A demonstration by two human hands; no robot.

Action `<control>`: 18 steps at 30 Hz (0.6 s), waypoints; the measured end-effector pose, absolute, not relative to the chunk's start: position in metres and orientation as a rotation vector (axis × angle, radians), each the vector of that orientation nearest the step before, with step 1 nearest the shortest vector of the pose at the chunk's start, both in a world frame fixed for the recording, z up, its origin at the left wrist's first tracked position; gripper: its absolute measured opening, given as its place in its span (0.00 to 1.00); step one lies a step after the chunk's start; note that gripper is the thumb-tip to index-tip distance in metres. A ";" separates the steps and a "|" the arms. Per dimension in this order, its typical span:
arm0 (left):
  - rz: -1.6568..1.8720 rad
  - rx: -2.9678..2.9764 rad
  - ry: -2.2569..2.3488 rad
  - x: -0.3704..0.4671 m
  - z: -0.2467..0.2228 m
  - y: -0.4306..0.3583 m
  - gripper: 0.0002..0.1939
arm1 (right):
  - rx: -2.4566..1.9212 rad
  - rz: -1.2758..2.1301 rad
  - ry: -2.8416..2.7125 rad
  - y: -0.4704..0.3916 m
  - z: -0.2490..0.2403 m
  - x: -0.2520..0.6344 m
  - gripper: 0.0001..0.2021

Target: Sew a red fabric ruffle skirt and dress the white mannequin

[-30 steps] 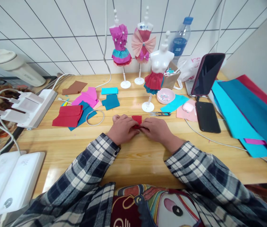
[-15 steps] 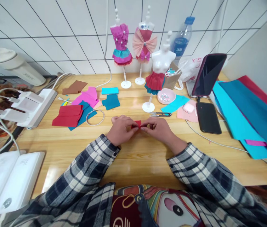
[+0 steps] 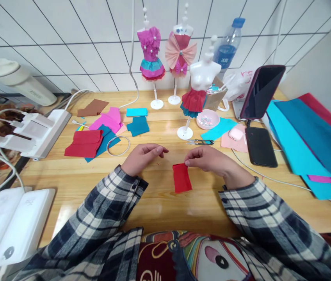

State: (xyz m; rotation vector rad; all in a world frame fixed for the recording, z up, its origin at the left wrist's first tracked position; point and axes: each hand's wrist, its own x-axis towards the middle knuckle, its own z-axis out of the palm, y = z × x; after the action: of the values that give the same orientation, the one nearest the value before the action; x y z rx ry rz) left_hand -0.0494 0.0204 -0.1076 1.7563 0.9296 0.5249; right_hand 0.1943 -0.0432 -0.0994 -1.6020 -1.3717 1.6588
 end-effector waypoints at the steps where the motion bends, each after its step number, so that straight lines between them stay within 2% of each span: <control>1: 0.512 1.875 0.983 -0.047 -0.110 0.023 0.24 | -1.676 1.583 -1.398 -0.041 -0.106 0.193 0.05; 5: 0.365 2.251 0.969 -0.031 -0.123 0.026 0.17 | -1.781 1.325 -1.509 -0.033 -0.132 0.183 0.05; 10: 0.256 2.392 0.947 -0.019 -0.128 0.023 0.09 | -1.862 1.129 -1.607 -0.033 -0.137 0.176 0.05; 18: 0.305 2.518 0.944 -0.016 -0.130 0.021 0.07 | -1.805 0.879 -1.739 -0.042 -0.142 0.170 0.06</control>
State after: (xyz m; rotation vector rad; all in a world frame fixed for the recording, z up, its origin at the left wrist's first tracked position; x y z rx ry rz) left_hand -0.0159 0.0214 -0.1304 2.5177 0.9437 0.3046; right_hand 0.1704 -0.0416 -0.1424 -1.8051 -1.7392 0.8787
